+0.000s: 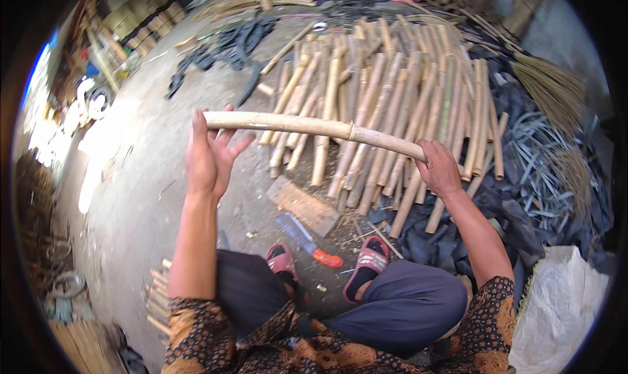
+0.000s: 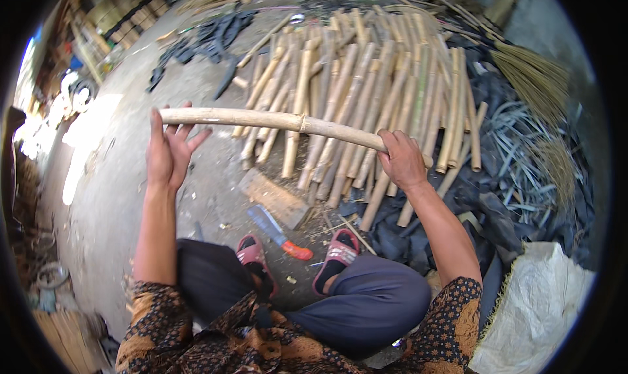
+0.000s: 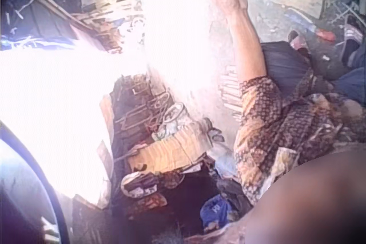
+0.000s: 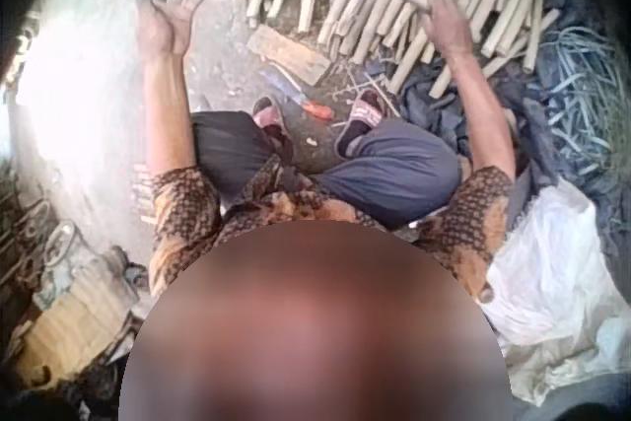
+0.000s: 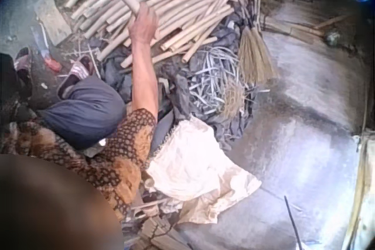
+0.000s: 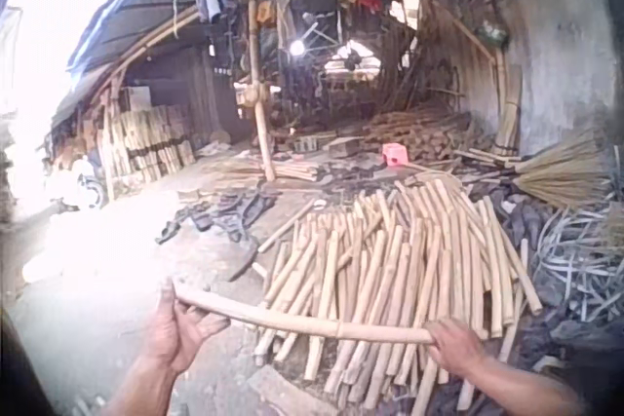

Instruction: The person sits on the floor and repeatedly picks up bamboo sticks, uses a knife to sharpen one end of each stick, and places the finished sticks into a separate pile. The person handles the sticks one at a time and continues the cycle throughout the clip.

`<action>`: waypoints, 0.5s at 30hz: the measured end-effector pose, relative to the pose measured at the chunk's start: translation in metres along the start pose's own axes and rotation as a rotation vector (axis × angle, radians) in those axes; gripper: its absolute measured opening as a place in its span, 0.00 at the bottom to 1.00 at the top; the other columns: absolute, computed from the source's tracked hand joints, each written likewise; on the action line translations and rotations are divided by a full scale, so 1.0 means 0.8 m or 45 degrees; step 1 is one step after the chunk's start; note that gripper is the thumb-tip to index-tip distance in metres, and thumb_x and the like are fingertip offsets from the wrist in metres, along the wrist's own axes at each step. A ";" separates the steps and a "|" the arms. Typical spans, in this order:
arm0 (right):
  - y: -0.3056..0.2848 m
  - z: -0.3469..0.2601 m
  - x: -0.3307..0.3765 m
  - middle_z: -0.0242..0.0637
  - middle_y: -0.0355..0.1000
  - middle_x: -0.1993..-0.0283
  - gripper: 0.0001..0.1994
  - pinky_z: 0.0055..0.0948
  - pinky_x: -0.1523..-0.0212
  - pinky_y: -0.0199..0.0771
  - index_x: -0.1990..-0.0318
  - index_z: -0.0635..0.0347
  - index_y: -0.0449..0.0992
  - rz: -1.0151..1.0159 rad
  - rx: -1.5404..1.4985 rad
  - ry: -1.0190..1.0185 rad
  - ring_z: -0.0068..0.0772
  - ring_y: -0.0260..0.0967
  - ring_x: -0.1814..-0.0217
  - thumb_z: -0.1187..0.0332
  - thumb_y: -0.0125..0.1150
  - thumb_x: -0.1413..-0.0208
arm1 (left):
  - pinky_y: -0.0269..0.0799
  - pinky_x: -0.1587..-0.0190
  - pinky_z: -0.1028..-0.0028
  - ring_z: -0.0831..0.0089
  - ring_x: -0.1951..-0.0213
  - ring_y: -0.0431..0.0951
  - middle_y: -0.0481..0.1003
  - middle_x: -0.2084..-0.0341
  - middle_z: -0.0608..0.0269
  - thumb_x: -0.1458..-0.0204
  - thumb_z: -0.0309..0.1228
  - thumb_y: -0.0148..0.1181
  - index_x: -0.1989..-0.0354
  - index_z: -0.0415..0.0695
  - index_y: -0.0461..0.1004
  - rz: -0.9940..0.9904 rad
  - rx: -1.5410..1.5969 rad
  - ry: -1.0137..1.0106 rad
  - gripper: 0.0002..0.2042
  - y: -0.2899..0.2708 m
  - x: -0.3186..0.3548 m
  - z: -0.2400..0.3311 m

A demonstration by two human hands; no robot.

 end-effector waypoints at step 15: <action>0.447 -0.239 0.278 0.51 0.65 0.32 0.33 0.51 0.34 0.67 0.37 0.60 0.69 -1.387 -0.087 0.706 0.53 0.65 0.29 0.43 0.62 0.40 | 0.74 0.48 0.43 0.56 0.53 0.73 0.68 0.53 0.51 0.34 0.37 0.47 0.41 0.40 0.60 0.653 0.059 0.553 0.18 -0.277 0.042 0.121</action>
Point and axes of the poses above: each hand's wrist, its own x-axis away from the middle knuckle, its own y-axis out of the palm, z = x × y, the point moved 10 cm from there along -x, towards the middle knuckle
